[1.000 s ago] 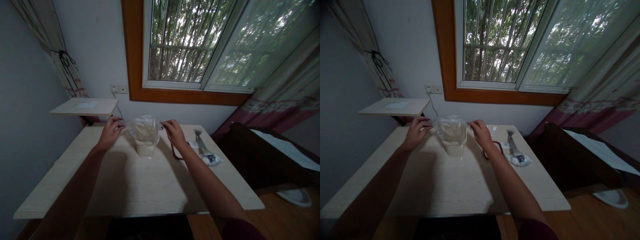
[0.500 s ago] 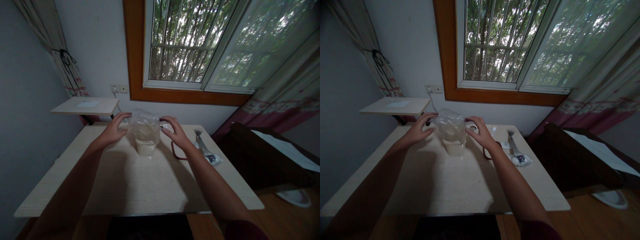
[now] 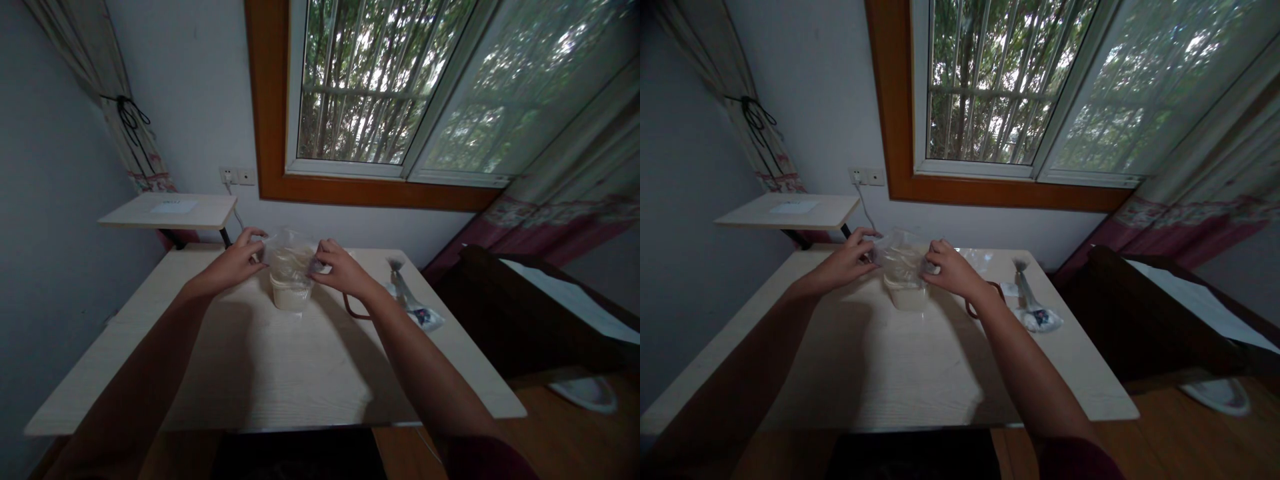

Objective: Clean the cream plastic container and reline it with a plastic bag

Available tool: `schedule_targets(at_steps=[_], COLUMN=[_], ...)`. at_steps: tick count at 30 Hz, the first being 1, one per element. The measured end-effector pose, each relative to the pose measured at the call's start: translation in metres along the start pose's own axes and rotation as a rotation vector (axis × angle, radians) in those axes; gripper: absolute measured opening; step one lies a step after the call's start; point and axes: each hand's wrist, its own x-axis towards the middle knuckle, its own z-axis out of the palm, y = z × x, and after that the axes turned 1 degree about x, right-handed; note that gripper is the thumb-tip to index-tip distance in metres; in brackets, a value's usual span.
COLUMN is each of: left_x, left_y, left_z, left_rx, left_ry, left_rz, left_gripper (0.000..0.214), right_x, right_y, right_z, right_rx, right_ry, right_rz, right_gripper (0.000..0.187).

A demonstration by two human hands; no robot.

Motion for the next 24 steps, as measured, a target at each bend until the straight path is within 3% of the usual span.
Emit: schedule_targets(at_steps=[8, 12, 17, 24], left_x=[0.015, 0.007, -0.013, -0.031], left_y=[-0.013, -0.028, -0.042, -0.043], left_z=[0.021, 0.033, 0.036, 0.031], left_rx=[0.096, 0.129, 0.200, 0.306], left_ry=[0.256, 0.197, 0.122, 0.152], left_rz=[-0.071, -0.044, -0.025, -0.021], left_gripper=[0.012, 0.015, 0.013, 0.017], right_x=[0.015, 0.011, -0.007, -0.032], right_y=[-0.004, 0.002, 0.017, 0.015], right_z=[0.012, 0.017, 0.015, 0.009], right_rx=[-0.234, -0.281, -0.329, -0.254], right_ry=[0.128, 0.067, -0.012, 0.034], right_rz=[0.080, 0.026, -0.041, -0.080], right_gripper=[0.005, 0.009, 0.014, 0.033])
